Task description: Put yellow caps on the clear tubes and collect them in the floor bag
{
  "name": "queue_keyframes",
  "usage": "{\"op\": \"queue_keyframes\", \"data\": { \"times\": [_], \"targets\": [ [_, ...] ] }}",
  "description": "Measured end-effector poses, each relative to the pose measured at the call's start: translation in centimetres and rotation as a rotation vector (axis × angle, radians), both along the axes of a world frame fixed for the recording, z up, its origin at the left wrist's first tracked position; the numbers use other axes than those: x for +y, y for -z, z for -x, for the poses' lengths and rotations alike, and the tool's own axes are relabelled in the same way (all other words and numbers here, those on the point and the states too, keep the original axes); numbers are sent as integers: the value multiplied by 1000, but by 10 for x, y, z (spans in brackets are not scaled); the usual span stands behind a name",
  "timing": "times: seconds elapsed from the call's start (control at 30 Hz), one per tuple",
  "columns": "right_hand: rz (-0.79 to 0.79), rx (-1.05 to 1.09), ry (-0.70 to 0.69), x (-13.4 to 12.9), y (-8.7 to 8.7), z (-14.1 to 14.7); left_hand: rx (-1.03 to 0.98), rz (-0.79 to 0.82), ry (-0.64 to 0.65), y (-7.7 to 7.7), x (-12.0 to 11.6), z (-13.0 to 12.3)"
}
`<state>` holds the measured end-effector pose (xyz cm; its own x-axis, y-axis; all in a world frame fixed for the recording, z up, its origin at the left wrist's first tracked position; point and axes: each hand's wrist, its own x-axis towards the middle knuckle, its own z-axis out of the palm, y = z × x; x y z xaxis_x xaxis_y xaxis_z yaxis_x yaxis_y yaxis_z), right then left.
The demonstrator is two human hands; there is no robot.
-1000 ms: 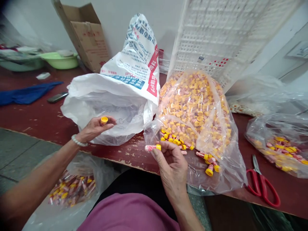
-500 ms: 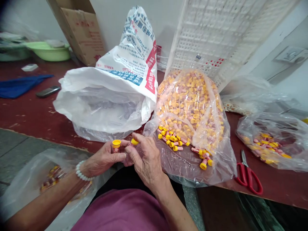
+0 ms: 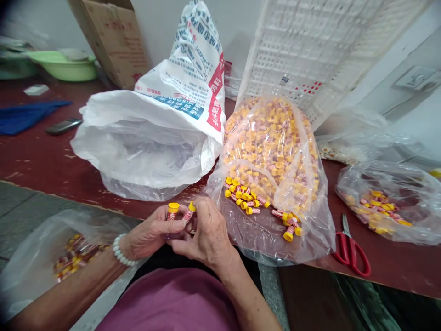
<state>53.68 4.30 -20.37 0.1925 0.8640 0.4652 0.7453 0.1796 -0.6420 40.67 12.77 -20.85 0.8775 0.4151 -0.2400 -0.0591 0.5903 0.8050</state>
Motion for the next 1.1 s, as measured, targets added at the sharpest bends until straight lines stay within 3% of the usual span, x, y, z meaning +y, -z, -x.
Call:
{"op": "queue_keyframes", "data": {
  "times": [0.17, 0.27, 0.4, 0.47, 0.6, 0.73, 0.8, 0.87, 0.93, 1.03, 1.1],
  "targets": [
    [70, 161, -53, -5, 6, -4, 12, 34, 26, -1, 2, 3],
    [5, 51, -11, -5, 14, -4, 56, 21, -9, 0, 0, 0],
    [-21, -98, 119, -4, 20, -2, 75, -126, -95, 3, -3, -9],
    [-3, -43, 119, -3, 19, -2, 66, -143, -90, 4, -3, -12],
    [25, 145, 64, 0, 17, 1, 80, -19, -76, 2, -4, -12],
    [-61, 128, -132, -7, 11, 8, 97, 17, -94, -1, -3, 10],
    [-102, 115, -116, -18, 5, 3, 176, -36, -157, 3, 2, 38],
    [-119, 93, 44, -32, 3, -15, 318, -91, -256, 17, 10, 79],
    [-110, 41, 269, -45, 8, -44, 516, -102, -379, 42, 22, 127],
    [-26, -98, 509, -56, 30, -90, 824, -186, -492, 94, 36, 193],
    [55, -224, 541, -55, 46, -110, 1026, -469, -452, 130, 41, 223]
  ]
}}
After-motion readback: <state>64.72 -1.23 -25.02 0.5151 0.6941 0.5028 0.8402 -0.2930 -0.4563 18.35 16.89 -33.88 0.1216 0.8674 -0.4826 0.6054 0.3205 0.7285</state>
